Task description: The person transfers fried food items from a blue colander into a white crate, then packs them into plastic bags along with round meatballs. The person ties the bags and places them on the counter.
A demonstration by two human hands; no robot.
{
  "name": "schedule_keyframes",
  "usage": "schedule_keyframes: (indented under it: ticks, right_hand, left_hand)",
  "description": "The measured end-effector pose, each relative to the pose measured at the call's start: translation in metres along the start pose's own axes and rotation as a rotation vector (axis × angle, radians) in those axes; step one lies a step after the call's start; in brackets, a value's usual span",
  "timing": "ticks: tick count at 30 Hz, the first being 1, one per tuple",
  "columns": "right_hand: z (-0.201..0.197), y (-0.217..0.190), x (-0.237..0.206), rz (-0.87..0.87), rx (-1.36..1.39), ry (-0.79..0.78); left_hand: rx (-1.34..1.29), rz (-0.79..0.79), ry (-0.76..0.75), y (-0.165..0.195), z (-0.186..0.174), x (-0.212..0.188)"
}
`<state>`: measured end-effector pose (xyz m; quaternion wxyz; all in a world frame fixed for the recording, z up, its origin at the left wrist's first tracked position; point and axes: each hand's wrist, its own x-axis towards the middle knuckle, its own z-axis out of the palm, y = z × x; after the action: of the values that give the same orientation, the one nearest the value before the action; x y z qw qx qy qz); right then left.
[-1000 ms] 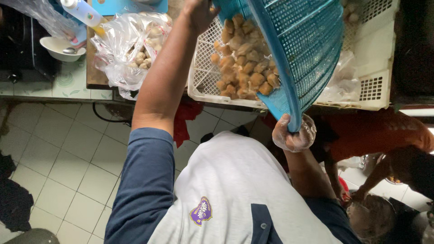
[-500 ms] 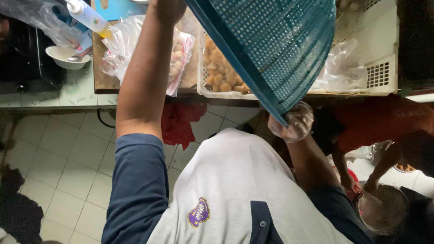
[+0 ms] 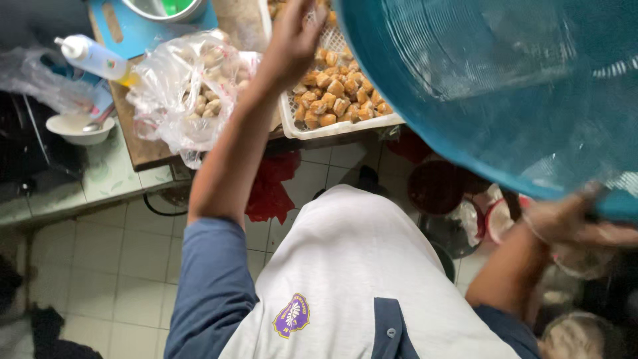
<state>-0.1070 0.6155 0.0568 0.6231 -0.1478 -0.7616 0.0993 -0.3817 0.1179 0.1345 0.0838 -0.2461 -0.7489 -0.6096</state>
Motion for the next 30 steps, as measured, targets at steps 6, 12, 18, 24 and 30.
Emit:
schedule_keyframes:
  ticks: [6, 12, 18, 24, 30]
  right_hand:
    - [-0.197, 0.088, -0.055, 0.522, 0.422, -0.239]
    - [-0.311, 0.078, -0.106, 0.816, 0.295, -0.026]
    - [-0.318, 0.046, -0.178, 1.794, -0.564, 0.232]
    - [-0.311, 0.048, -0.242, 2.025, -0.767, 0.52]
    - [-0.329, 0.063, -0.265, 2.119, -0.7, 0.687]
  left_hand:
    - [0.581, 0.037, -0.317, 0.088, 0.066, -0.09]
    - [0.301, 0.092, -0.427, 0.099, 0.116, -0.128]
    - [0.068, -0.103, -0.837, 0.1, 0.148, -0.184]
    - [0.214, -0.238, -1.016, 0.12, 0.187, -0.238]
    - [0.303, -0.292, -1.126, 0.147, 0.222, -0.276]
